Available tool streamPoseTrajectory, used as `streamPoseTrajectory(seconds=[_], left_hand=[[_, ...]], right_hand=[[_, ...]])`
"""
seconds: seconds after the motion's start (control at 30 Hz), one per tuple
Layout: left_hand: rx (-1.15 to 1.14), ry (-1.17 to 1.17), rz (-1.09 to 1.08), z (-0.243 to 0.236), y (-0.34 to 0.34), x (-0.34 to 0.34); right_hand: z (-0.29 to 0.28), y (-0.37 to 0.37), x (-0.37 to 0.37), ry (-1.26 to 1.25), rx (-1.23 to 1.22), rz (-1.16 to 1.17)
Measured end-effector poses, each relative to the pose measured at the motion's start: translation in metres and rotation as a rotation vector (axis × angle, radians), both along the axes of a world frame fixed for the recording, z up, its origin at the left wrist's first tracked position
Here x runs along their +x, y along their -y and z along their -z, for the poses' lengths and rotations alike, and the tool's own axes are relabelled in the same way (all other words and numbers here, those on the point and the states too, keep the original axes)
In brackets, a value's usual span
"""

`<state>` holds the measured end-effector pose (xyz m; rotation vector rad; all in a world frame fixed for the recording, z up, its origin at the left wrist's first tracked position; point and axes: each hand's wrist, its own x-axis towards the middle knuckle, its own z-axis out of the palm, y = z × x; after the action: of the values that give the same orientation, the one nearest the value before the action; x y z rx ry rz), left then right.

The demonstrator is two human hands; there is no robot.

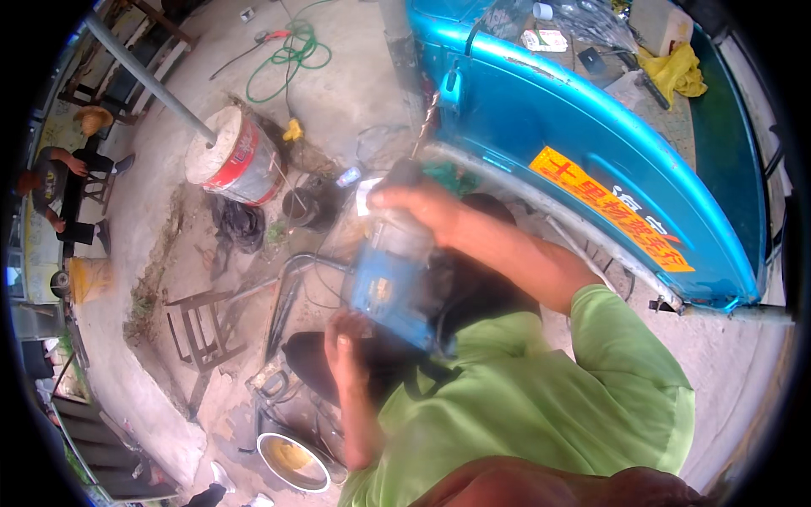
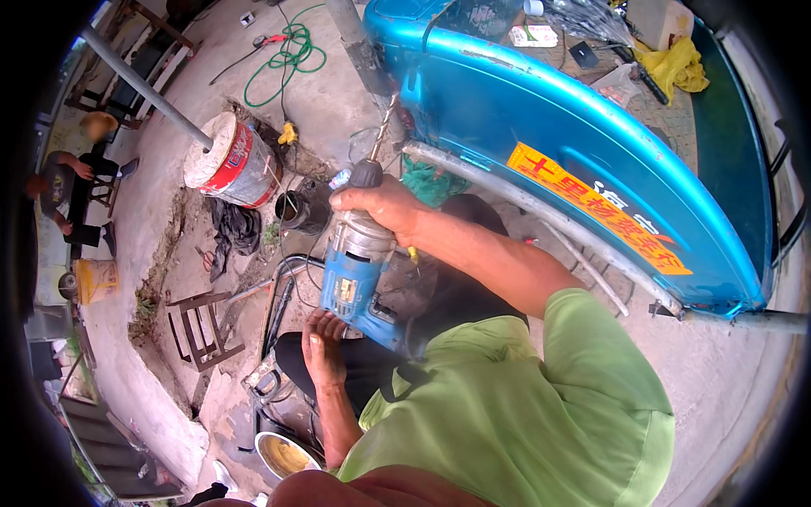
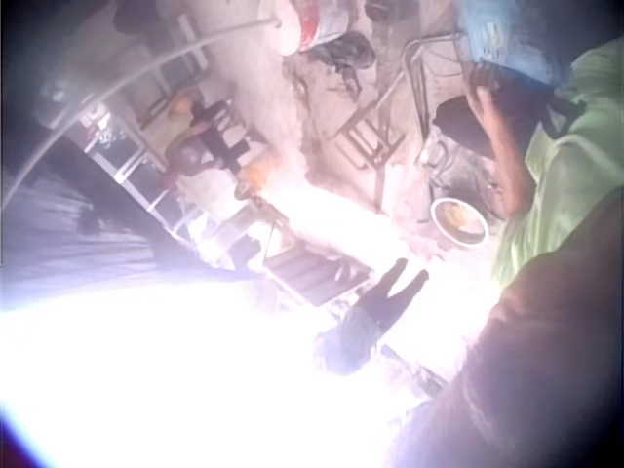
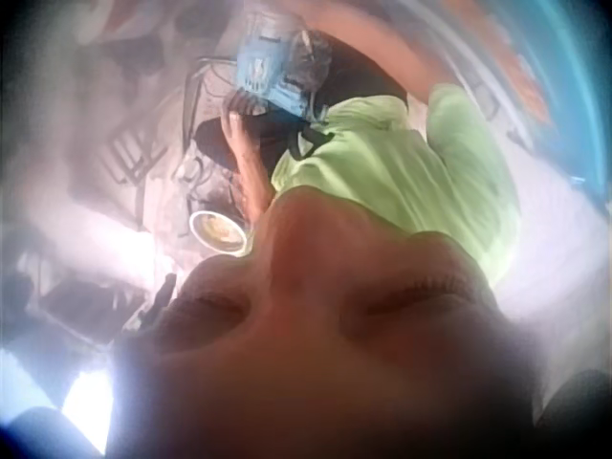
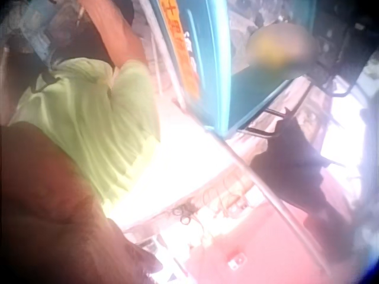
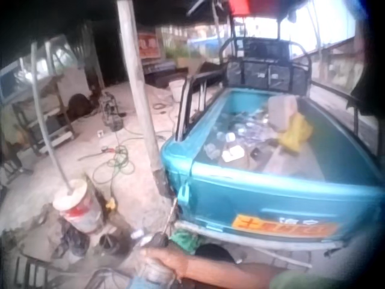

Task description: The person uses a power drill to create a hole in a vertical metal pole, while another person pours water from a plastic bottle onto the drill bit to cool it.

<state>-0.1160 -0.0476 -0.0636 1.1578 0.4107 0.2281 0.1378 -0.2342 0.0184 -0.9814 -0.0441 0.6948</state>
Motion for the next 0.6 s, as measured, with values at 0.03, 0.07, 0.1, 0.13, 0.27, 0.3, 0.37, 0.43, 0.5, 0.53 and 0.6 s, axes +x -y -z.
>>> streamPoseTrajectory(seconds=[0.03, 0.07, 0.1, 0.13, 0.27, 0.3, 0.37, 0.43, 0.5, 0.53, 0.6], left_hand=[[-0.193, 0.010, 0.046, 0.011, 0.005, -0.009], [-0.261, 0.055, 0.140, 0.022, 0.006, -0.010], [-0.326, 0.092, 0.229, 0.028, 0.009, -0.010], [-0.369, 0.165, 0.304, 0.017, 0.018, 0.001], [-0.655, 0.226, 0.397, -0.026, 0.014, 0.038], [-0.668, 0.216, 0.375, -0.038, 0.019, 0.043], [-0.689, 0.223, 0.365, -0.033, 0.024, 0.046], [-0.683, 0.240, 0.343, -0.030, 0.038, 0.041], [-0.684, 0.300, 0.338, -0.024, 0.061, 0.034], [-0.710, 0.314, 0.322, -0.021, 0.071, 0.030], [-0.765, 0.259, 0.265, -0.023, 0.074, 0.029]], right_hand=[[0.001, -0.009, 0.005, -0.057, 0.097, -0.039], [0.003, -0.017, 0.008, -0.115, 0.193, -0.077], [-0.004, -0.026, 0.006, -0.172, 0.253, -0.069], [-0.004, -0.033, 0.005, -0.171, 0.273, -0.109], [-0.007, -0.047, -0.002, -0.042, 0.253, -0.197], [-0.006, -0.049, -0.002, 0.010, 0.247, -0.184], [-0.011, -0.047, 0.002, 0.063, 0.213, -0.202], [-0.014, -0.046, 0.006, 0.077, 0.134, -0.218], [-0.023, -0.049, 0.000, 0.128, 0.092, -0.179], [-0.025, -0.049, 0.000, 0.116, 0.085, -0.192], [-0.026, -0.045, -0.001, 0.088, 0.074, -0.212]])
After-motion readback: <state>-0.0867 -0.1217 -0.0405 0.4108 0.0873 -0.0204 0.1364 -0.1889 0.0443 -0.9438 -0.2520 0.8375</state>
